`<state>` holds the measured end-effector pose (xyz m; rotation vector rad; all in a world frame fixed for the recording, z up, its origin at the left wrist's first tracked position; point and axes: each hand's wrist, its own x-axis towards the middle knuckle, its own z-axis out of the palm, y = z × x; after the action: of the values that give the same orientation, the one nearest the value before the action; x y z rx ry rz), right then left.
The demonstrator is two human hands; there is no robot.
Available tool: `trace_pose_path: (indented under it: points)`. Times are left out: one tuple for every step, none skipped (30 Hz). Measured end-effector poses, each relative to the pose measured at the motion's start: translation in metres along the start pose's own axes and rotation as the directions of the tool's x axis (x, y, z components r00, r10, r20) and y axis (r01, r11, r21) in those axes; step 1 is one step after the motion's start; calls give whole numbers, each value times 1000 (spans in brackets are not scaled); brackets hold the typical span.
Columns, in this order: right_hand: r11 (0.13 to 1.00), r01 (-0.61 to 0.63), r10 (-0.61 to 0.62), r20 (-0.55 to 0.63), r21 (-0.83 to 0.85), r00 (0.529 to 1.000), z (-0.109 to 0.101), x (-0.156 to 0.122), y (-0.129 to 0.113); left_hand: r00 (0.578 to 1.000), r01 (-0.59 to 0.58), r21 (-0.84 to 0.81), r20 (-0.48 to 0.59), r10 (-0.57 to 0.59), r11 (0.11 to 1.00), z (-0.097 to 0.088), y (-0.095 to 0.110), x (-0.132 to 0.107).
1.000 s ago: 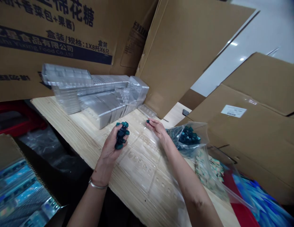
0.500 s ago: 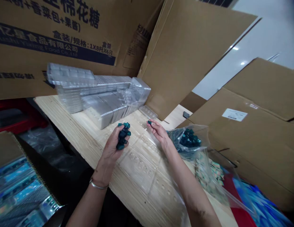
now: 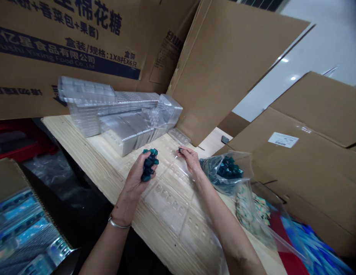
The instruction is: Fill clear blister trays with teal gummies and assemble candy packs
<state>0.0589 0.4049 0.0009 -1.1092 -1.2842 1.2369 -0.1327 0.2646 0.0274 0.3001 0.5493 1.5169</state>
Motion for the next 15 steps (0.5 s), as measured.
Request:
trace_pose_path:
  points:
    - [999,25,-25,-3,-42,1000,1,0,2,1000,3,-2,2,-3,1000,0,0,0]
    - [995,50,-50,-4,-87,999,1,1,4,1000,6,-5,4,-6,1000,0,0,0]
    - [988,75,-76,-3,-135,997,2,1,5,1000,8,-8,5,-8,1000,-1,0,0]
    - [978,99,-101,-2,-181,995,2,1,6,1000,9,-11,4,-9,1000,-1,0,0]
    - [966,121,-124,-1,-227,992,2,1,7,1000,10,-13,0,-10,1000,0,0,1]
    - [953,140,-144,3,-268,990,1,1,8,1000,11,-13,-3,-11,1000,0,0,1]
    - [939,156,-160,10,-307,987,0,1,8,1000,13,-13,-5,-13,1000,0,0,1]
    - [924,168,-172,21,-344,985,-1,1,8,1000,14,-14,-6,-14,1000,1,0,0]
    - [905,180,-181,32,-385,983,-4,2,9,1000,14,-14,-7,-14,1000,1,0,0]
    - [879,197,-198,42,-435,979,-6,3,9,1000,11,-15,-8,-11,1000,1,0,0]
    - [838,225,-230,52,-496,972,-9,4,10,1000,6,-14,-9,-6,1000,2,0,0]
    - [782,265,-278,66,-564,958,-11,6,11,1000,3,-13,-9,-3,1000,2,0,-1]
    - [712,309,-330,88,-631,940,-13,8,12,1000,2,-12,-10,-2,1000,2,0,-1]
    - [636,349,-380,114,-688,918,-15,11,14,1000,1,-11,-9,-2,1000,3,1,-1]
    - [566,377,-417,140,-733,898,-15,13,16,1000,3,-10,-7,-3,1000,3,1,-1]
